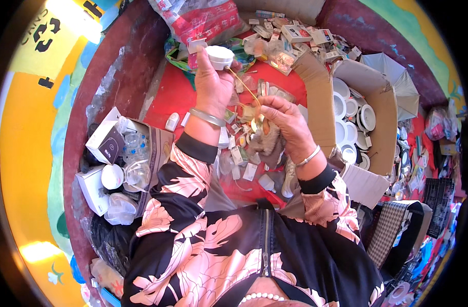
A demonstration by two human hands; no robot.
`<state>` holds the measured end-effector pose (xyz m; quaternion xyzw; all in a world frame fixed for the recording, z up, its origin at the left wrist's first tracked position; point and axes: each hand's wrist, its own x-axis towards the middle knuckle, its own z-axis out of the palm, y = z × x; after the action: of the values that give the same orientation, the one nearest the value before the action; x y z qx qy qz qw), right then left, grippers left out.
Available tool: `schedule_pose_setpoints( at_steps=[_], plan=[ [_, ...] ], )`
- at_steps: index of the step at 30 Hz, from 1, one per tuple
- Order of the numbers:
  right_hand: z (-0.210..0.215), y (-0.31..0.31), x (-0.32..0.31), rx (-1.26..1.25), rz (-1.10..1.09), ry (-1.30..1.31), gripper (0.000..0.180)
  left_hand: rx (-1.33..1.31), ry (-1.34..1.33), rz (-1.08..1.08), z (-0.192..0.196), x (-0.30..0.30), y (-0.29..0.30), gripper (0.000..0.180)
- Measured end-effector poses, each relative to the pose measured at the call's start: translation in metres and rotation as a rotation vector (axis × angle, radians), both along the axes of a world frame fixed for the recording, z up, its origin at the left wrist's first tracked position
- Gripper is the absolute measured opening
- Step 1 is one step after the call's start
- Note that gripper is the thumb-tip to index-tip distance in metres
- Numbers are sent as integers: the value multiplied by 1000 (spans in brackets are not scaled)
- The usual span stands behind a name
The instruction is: The person sits on the floor and sorts through various items, including a timer, a light bulb, and small boxes, by wiping them with a cloth and placing them into different containers.
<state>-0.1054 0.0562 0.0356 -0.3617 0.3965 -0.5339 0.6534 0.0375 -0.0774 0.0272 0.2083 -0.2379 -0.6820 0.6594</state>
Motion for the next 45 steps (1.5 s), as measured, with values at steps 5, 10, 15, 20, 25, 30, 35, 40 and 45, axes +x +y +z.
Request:
schedule_pose_setpoints(
  at_steps=[5, 10, 15, 20, 25, 30, 35, 40, 45],
  plan=[
    [3, 1, -14, -12, 30, 117, 33, -24, 65, -17, 9, 19, -5, 57],
    [2, 3, -16, 55, 54, 71, 28, 39, 209, -123, 7, 22, -5, 60],
    [-1, -2, -11, 95, 70, 113, 24, 14, 219, -192, 8, 22, 0, 63],
    [-7, -4, -4, 137, 102, 89, 23, -74, 96, -250, 9, 31, -3, 65],
    [-13, -3, -8, 172, 89, 157, 24, -123, -84, -241, 9, 38, -1, 53],
    [-21, -15, -30, 39, -156, -72, 26, -274, -171, -341, 16, 43, 17, 55],
    [5, -30, -50, -204, -512, -526, 31, -252, -187, -458, 16, 30, 23, 59],
    [37, -22, -18, -432, -586, -242, 37, -133, -142, -475, -2, 0, 36, 52],
    [13, -27, 7, -838, -369, 896, 30, 72, -90, -458, 5, -28, 64, 64]
  ],
)
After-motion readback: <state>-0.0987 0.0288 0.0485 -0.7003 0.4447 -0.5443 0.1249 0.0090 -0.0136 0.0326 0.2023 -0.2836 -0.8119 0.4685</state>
